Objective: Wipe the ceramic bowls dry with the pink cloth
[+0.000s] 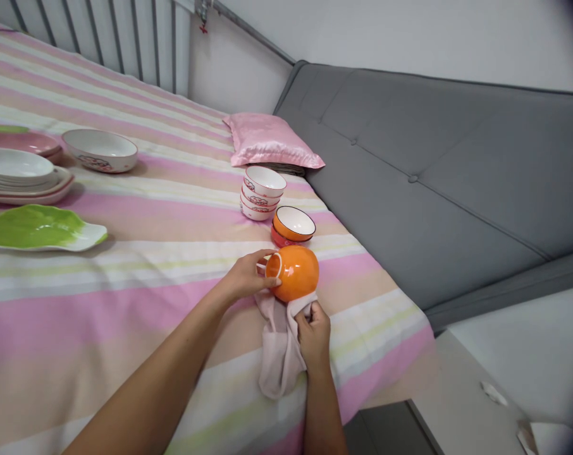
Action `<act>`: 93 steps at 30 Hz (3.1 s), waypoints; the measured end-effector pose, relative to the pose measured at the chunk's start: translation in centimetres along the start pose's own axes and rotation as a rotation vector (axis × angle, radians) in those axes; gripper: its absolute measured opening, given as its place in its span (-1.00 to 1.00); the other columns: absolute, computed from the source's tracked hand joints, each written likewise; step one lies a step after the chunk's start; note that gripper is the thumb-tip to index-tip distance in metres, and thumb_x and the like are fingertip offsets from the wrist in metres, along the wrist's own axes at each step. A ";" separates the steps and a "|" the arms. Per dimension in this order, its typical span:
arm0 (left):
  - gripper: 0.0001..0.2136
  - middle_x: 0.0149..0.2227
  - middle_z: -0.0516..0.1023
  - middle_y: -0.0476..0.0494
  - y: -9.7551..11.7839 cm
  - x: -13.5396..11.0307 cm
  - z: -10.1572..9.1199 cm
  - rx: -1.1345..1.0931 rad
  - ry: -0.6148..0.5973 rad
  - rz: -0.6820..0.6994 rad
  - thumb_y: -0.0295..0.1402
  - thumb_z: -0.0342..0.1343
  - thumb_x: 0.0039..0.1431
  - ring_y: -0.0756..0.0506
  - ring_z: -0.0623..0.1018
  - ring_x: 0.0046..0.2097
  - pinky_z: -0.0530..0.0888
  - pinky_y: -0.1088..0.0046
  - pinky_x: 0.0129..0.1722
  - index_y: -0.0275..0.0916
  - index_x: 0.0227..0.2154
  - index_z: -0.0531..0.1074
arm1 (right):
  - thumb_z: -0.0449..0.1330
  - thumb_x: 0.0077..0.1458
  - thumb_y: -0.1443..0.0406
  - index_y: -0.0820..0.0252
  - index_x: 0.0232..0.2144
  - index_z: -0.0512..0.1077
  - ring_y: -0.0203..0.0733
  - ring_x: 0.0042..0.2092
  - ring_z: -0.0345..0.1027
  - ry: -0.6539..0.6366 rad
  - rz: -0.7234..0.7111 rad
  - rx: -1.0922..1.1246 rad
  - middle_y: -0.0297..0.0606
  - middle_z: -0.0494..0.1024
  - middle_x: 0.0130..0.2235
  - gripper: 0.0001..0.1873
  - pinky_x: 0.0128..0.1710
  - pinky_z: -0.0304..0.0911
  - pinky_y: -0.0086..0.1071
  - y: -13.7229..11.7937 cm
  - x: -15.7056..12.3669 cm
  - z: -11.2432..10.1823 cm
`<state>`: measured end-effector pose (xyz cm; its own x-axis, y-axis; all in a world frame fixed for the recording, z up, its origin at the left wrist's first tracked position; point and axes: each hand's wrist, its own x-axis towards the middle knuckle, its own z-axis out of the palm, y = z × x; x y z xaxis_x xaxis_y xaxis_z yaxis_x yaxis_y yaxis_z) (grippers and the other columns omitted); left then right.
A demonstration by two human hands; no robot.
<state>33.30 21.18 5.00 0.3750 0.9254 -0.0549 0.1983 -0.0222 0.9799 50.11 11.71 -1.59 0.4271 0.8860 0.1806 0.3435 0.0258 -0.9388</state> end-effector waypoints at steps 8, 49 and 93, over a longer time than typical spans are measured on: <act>-0.37 -0.08 0.54 -0.22 -0.4 0.3 -0.1 0.173 -0.025 0.171 -0.27 0.29 -0.20 -0.18 0.54 -0.18 0.47 0.25 -0.14 -0.26 0.04 0.38 | 0.21 -0.08 0.22 0.23 -0.49 0.39 -0.35 -0.45 0.14 0.045 0.028 0.133 -0.46 0.34 -0.53 -0.83 -0.40 0.14 -0.48 -0.1 0.1 -0.1; -0.31 -0.02 0.49 -0.23 -0.2 0.2 1.4 0.079 0.045 0.047 -0.38 0.29 -0.26 -0.17 0.53 -0.20 0.50 0.23 -0.18 -0.22 0.08 0.34 | 0.04 0.12 0.24 0.16 -0.06 0.35 -0.18 -0.12 0.39 -0.050 -0.074 0.155 -0.24 0.53 -0.15 -0.67 -0.08 0.24 -0.33 -0.6 -0.1 -0.1; -0.41 -0.04 0.50 -0.29 -0.1 0.1 1.4 0.081 0.153 0.041 -0.03 0.15 -0.05 -0.20 0.56 -0.20 0.49 0.31 -0.27 -0.25 0.03 0.35 | 0.13 -0.03 0.28 0.20 -0.29 0.40 -0.30 -0.37 0.28 -0.031 -0.006 0.101 -0.36 0.47 -0.38 -0.80 -0.31 0.21 -0.44 -0.4 0.1 0.2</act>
<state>34.54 20.74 4.68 0.2434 0.9697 0.0210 0.2601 -0.0862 0.9617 49.82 11.87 -1.23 0.3987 0.8994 0.1790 0.2598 0.0765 -0.9626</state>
